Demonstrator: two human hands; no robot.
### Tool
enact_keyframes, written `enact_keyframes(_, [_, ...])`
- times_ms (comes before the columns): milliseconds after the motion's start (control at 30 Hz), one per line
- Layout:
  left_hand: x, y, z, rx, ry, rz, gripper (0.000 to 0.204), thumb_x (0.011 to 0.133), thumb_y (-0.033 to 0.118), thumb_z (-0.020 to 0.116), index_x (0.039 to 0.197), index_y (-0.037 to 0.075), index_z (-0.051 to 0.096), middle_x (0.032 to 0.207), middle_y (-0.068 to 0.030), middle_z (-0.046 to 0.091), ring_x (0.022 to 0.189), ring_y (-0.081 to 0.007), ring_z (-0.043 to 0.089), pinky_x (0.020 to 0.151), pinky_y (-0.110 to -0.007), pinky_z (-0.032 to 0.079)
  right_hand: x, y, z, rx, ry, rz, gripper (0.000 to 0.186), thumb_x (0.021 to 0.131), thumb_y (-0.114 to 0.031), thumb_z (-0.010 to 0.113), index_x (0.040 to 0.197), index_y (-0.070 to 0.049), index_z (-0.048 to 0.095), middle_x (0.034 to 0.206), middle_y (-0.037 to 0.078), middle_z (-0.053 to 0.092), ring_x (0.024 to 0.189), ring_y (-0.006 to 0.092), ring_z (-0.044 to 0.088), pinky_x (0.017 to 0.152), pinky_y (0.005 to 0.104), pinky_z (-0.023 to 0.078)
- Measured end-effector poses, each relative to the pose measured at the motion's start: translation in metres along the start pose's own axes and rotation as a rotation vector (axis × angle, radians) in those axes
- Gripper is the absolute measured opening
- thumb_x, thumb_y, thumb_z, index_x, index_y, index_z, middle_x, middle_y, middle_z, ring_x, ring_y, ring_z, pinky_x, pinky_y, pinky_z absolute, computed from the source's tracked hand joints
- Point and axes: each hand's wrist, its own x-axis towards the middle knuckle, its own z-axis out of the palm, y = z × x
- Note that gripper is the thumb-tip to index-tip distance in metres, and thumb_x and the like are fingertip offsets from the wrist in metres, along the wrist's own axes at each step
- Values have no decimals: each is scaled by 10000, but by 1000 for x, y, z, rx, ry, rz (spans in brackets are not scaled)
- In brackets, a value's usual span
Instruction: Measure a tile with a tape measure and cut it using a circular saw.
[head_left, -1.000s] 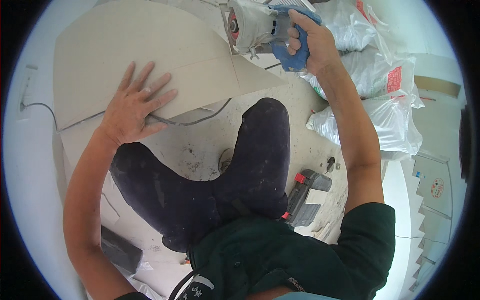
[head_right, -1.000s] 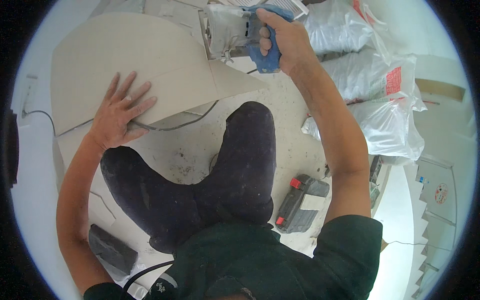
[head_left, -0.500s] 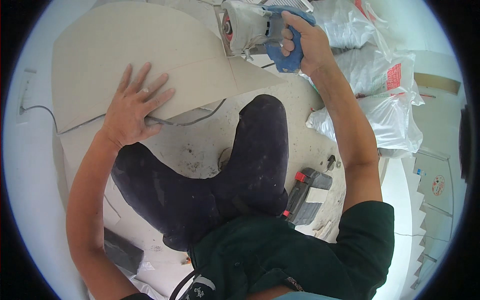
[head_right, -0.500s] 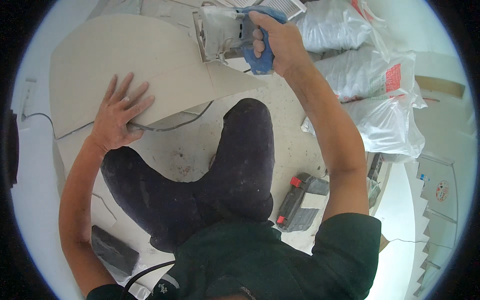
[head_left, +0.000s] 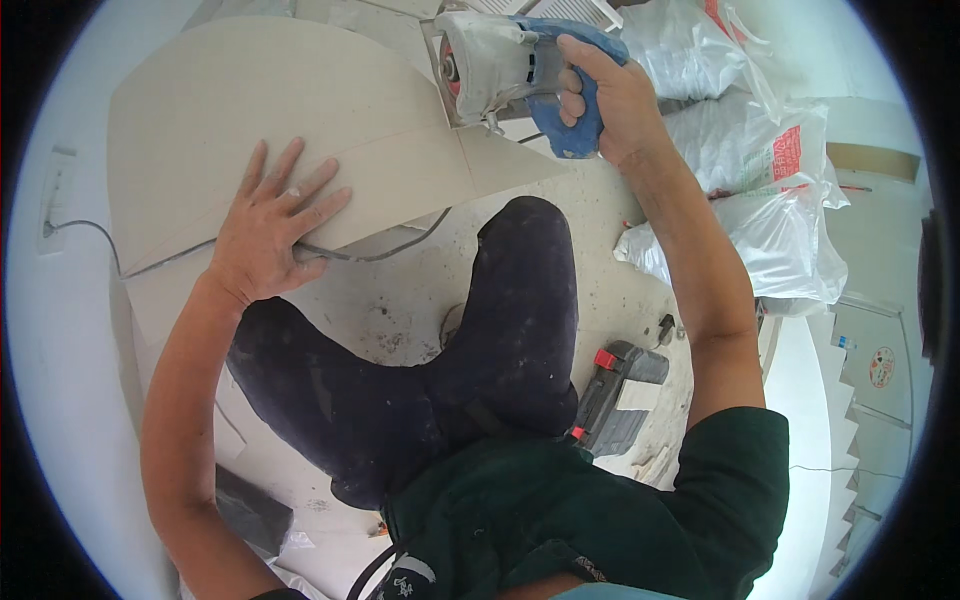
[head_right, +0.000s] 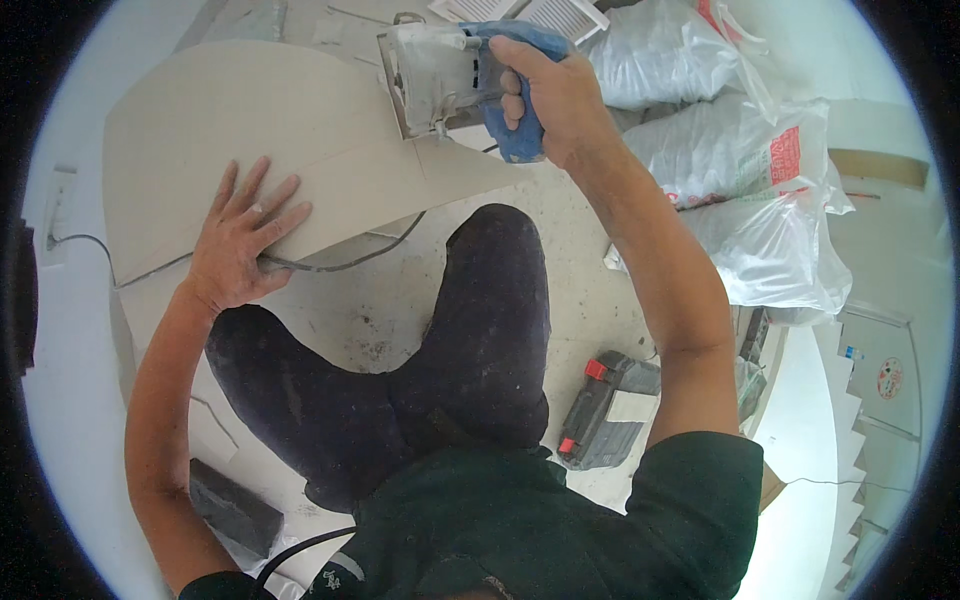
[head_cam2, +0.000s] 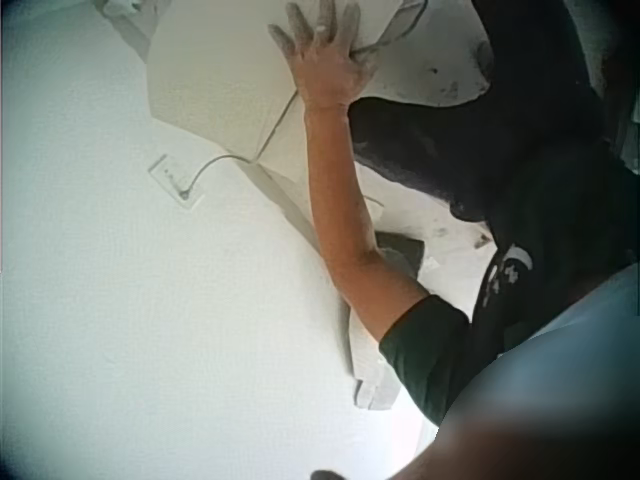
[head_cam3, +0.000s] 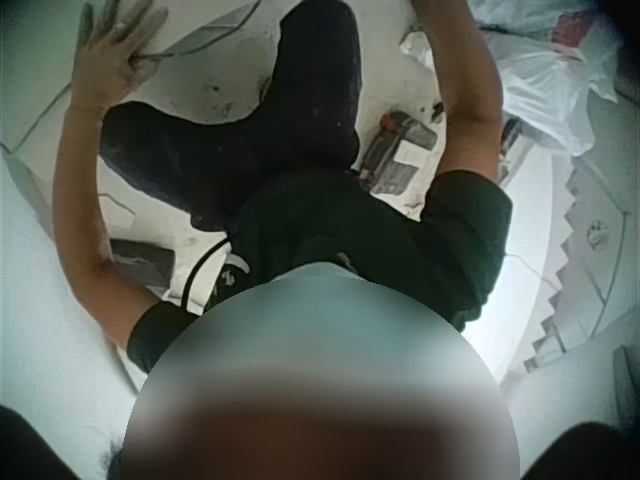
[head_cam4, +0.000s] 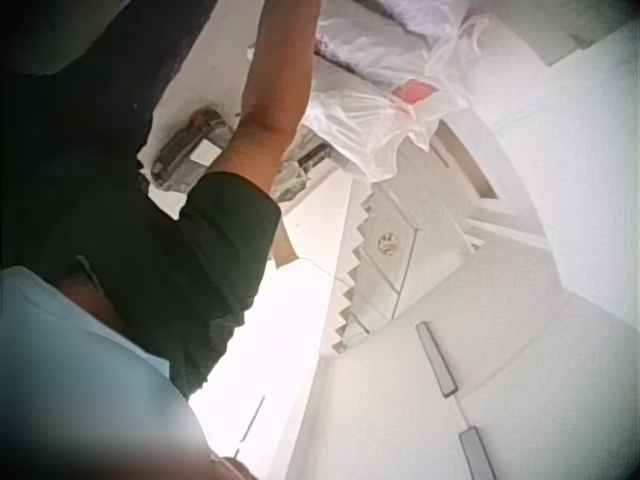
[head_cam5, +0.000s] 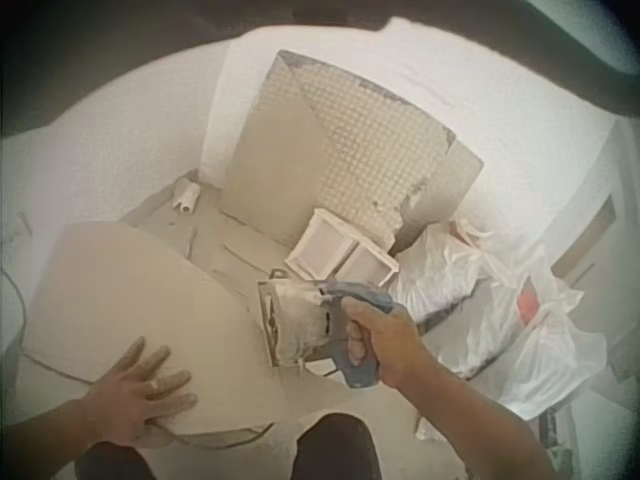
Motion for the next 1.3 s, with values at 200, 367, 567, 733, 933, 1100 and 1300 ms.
enact_keyframes(200, [0,0,-2,-8,17,9,928,483,256,780,1382,273,546,1509,-22,452,1464,-344,272,1231,-572,108,-2,-2,2,16,16,16,189,903,-222,686,936,-46,627,686,20,544,508,111,507,456,273,413])
enact_keyframes(367, [-1,0,-4,-12,5,9,854,547,282,812,1363,276,560,1495,-6,466,1449,-344,295,1221,-582,126,-7,-2,3,5,7,29,192,901,-223,688,923,-46,619,689,23,543,512,111,510,457,276,416])
enact_keyframes(567, [0,-2,-1,-26,16,-5,889,507,238,798,1363,276,561,1498,-22,465,1458,-349,280,1226,-580,119,-13,-4,6,7,27,33,181,903,-210,685,925,-45,614,681,23,540,509,114,510,457,277,416])
enact_keyframes(733, [-4,-3,-1,-22,30,8,878,524,270,820,1361,261,556,1484,-18,479,1448,-347,299,1214,-594,138,-18,-2,8,13,0,0,170,901,-190,683,927,-35,618,670,26,537,501,125,511,451,280,410])
enact_keyframes(933, [-2,-2,0,-62,31,-2,911,480,218,802,1356,278,559,1492,-24,473,1456,-355,283,1223,-599,114,-24,1,4,32,50,38,167,899,-187,683,911,-30,625,675,32,544,479,138,504,437,290,402])
enact_keyframes(1100, [1,-1,-1,-40,37,10,893,493,257,828,1346,265,564,1465,-22,502,1447,-352,304,1216,-596,135,-26,4,2,49,51,12,167,894,-192,689,875,-37,631,662,28,536,474,136,502,428,288,394])
enact_keyframes(1300, [0,-2,1,-60,57,14,898,465,199,802,1333,254,578,1468,-38,499,1450,-353,299,1224,-586,132,-27,6,-2,-44,-14,17,180,929,-218,649,974,-63,570,678,30,512,506,138,502,484,304,420])
